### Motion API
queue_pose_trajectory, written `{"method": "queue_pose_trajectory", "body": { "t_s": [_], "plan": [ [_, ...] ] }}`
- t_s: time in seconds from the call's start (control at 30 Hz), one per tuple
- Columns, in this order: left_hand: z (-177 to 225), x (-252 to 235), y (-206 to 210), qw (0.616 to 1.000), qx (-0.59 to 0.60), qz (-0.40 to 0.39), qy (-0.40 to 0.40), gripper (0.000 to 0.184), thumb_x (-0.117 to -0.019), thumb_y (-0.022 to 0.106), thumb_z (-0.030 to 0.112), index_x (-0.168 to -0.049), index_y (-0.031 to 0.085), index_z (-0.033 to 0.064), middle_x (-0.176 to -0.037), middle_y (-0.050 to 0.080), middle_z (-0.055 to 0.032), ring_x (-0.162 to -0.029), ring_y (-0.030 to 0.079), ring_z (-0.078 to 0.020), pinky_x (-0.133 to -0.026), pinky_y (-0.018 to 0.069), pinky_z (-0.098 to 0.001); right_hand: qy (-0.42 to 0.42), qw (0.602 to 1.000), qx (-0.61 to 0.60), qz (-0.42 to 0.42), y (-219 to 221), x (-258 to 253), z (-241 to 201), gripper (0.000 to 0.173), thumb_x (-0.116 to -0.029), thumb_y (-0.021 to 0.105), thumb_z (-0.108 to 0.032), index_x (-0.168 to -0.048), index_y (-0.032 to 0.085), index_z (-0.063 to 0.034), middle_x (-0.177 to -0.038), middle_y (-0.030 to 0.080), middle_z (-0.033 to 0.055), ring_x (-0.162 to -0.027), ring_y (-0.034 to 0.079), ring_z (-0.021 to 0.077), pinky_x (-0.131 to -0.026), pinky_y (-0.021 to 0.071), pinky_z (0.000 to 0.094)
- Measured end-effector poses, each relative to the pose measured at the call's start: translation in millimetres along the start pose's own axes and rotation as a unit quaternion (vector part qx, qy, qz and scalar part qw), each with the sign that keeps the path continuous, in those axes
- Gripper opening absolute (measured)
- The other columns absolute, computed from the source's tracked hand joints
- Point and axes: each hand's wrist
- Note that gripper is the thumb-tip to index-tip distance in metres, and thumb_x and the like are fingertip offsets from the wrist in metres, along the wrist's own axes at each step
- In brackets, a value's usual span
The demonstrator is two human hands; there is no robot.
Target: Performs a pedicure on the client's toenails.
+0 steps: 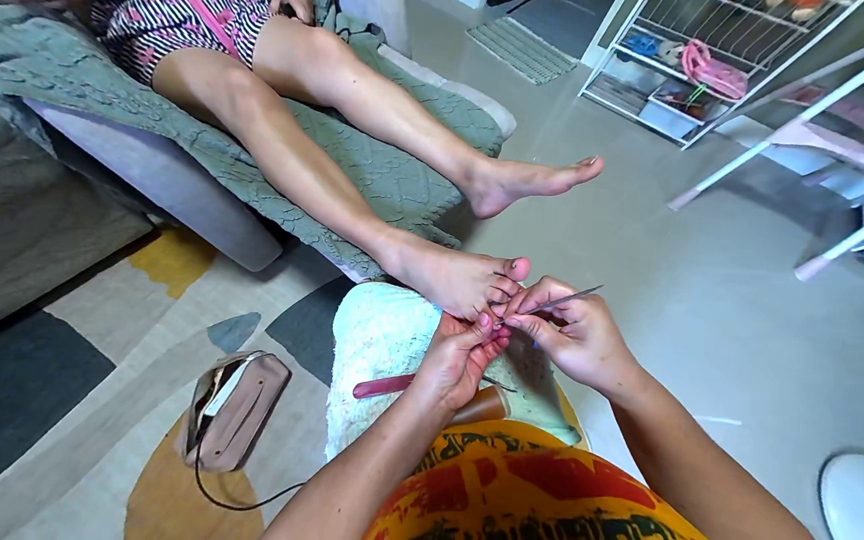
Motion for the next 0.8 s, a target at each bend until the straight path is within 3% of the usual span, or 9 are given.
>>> {"method": "queue_pose_trajectory", "body": {
  "t_s": [0.1,0.27,0.4,0.8],
  "plan": [
    [-0.6,-0.6,0.9,1.0,-0.001,0.005,0.008,0.027,-0.0982,0.056,-0.008,-0.118,0.044,0.0054,-0.092,0.068,-0.0121,-0.08,0.072,-0.0207,-0.079,0.0623,-0.0339,-0.002,1.0,0.013,-0.014,-3.1,-1.0,0.2,0.004,-0.094,0.068,-0.008,-0.096,0.068,-0.0057,-0.095,0.075,0.0002,-0.087,0.071,0.0048,-0.079,0.0608,0.0206],
    [-0.2,-0.9,2.9,1.0,-0.002,0.011,0.015,0.028,-0.0976,0.056,-0.01,-0.118,0.045,0.0052,-0.092,0.068,-0.0122,-0.079,0.072,-0.0202,-0.077,0.0625,-0.0332,-0.012,0.999,0.036,0.005,1.5,-3.2,-1.2,0.003,-0.0938,0.068,-0.008,-0.095,0.067,-0.0054,-0.094,0.074,0.0005,-0.084,0.071,0.0043,-0.078,0.061,0.0207],
    [-0.4,-1.0,1.9,1.0,-0.01,0.014,0.016,0.03,-0.0965,0.057,-0.01,-0.118,0.044,0.0051,-0.093,0.068,-0.0121,-0.08,0.072,-0.0204,-0.078,0.0624,-0.0332,-0.006,0.998,0.048,-0.034,-5.1,-4.6,-3.1,0.005,-0.0951,0.067,-0.01,-0.095,0.068,-0.0057,-0.093,0.074,-0.0005,-0.085,0.07,0.0022,-0.078,0.0597,0.0188],
    [-1.3,0.3,3.9,0.999,-0.015,0.017,0.031,0.026,-0.0969,0.057,-0.01,-0.115,0.046,0.004,-0.092,0.068,-0.0123,-0.079,0.072,-0.0194,-0.077,0.062,-0.0324,0.005,0.997,0.055,-0.047,-7.7,-7.9,-4.9,0.004,-0.0948,0.067,-0.01,-0.095,0.066,-0.0069,-0.091,0.073,-0.001,-0.083,0.07,0.0025,-0.077,0.0599,0.0196]
  ]
}}
Point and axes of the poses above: each hand's wrist, its own x-axis away from the middle knuckle, its own y-axis out of the palm, z = x × y
